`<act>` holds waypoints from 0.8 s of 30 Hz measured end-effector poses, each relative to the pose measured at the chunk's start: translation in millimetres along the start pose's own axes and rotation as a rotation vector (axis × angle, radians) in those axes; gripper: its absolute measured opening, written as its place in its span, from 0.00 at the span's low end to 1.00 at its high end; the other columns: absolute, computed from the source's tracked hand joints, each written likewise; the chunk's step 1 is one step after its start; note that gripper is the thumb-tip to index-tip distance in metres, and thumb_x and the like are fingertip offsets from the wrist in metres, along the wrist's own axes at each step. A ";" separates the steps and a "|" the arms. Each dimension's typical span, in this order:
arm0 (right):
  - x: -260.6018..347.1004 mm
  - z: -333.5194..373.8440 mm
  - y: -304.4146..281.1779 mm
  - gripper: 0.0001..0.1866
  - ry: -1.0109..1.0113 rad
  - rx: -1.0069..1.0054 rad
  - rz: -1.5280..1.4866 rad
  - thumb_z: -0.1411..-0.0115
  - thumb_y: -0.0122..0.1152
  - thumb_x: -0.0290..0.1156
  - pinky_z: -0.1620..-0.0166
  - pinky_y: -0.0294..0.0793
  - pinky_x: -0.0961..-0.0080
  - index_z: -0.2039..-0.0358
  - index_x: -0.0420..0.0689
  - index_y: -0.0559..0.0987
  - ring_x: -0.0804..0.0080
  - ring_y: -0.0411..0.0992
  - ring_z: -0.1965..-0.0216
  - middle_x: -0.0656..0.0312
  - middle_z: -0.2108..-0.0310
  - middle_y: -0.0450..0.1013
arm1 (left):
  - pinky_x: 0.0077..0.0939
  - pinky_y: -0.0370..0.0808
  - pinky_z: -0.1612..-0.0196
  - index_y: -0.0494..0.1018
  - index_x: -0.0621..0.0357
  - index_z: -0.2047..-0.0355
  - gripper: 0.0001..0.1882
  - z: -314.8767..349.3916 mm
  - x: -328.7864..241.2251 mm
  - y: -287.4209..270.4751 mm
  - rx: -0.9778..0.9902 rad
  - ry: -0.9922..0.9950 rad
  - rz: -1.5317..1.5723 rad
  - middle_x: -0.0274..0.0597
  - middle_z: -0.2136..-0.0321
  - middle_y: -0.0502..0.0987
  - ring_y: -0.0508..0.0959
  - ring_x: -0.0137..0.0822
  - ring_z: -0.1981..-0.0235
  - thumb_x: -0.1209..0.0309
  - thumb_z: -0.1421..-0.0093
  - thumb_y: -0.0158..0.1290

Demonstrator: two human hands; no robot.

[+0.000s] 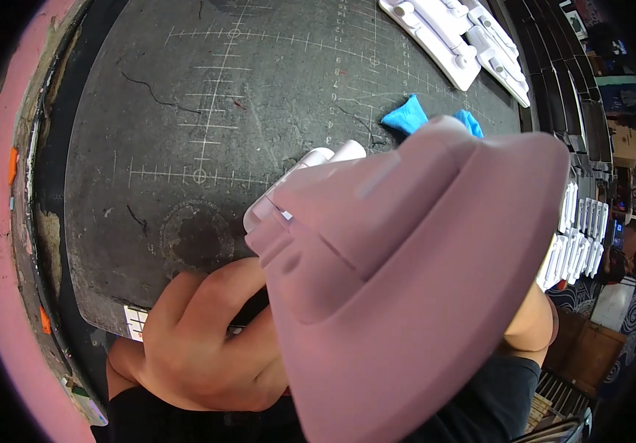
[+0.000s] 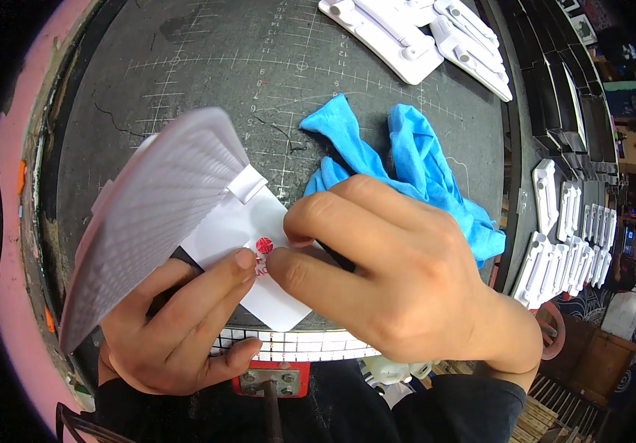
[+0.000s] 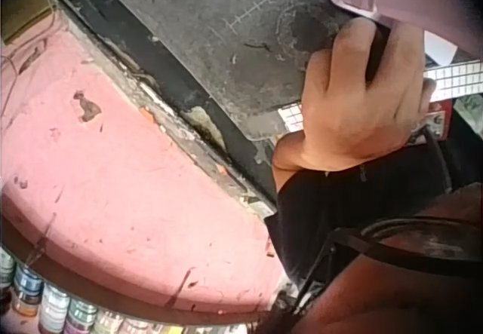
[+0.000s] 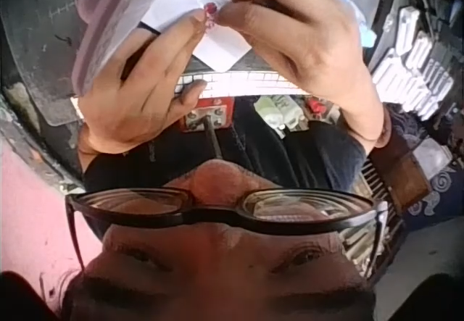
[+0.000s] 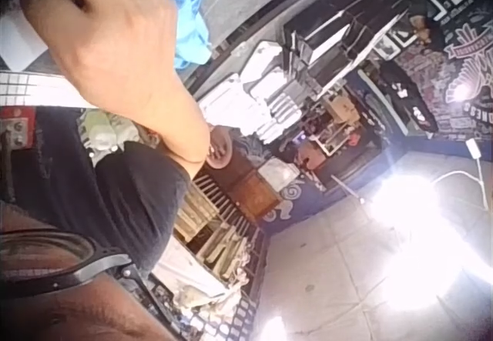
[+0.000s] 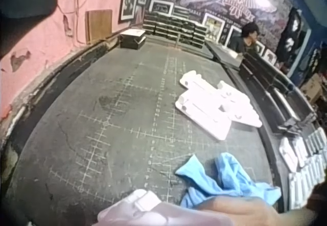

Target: The recorder is assembling and cleaning white plastic promotional stands by applying stickers and wiping them with a blue cloth.

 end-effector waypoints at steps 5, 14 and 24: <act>-9.4 23.3 5.3 0.12 -0.050 0.027 0.017 0.51 0.69 0.29 0.68 0.77 0.72 0.65 0.37 0.87 0.65 0.77 0.67 0.58 0.63 0.78 | 0.26 0.81 0.57 0.90 0.62 0.52 0.23 -1.6 1.1 -1.5 0.007 0.024 -0.019 0.32 0.44 0.86 0.77 0.33 0.62 0.57 0.39 0.64; 15.0 -36.8 -16.2 0.14 0.105 0.237 0.048 0.53 0.70 0.28 0.68 0.78 0.71 0.64 0.36 0.87 0.65 0.78 0.67 0.58 0.63 0.78 | 0.22 0.70 0.76 0.87 0.50 0.56 0.17 -3.7 1.2 5.3 -0.223 0.085 0.031 0.28 0.48 0.85 0.82 0.34 0.56 0.59 0.45 0.65; 10.2 -17.9 -16.9 0.15 0.001 0.206 0.084 0.54 0.71 0.28 0.68 0.79 0.72 0.64 0.36 0.87 0.66 0.79 0.68 0.57 0.63 0.79 | 0.24 0.79 0.60 0.89 0.63 0.53 0.22 -6.6 -0.4 1.5 -0.189 0.080 0.041 0.34 0.47 0.87 0.78 0.33 0.65 0.56 0.36 0.63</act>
Point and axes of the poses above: each hand's wrist, its own z-axis away from the middle knuckle, its own y-axis out of the palm, x = y × z, the point moved 5 cm from there along -z, towards the middle knuckle
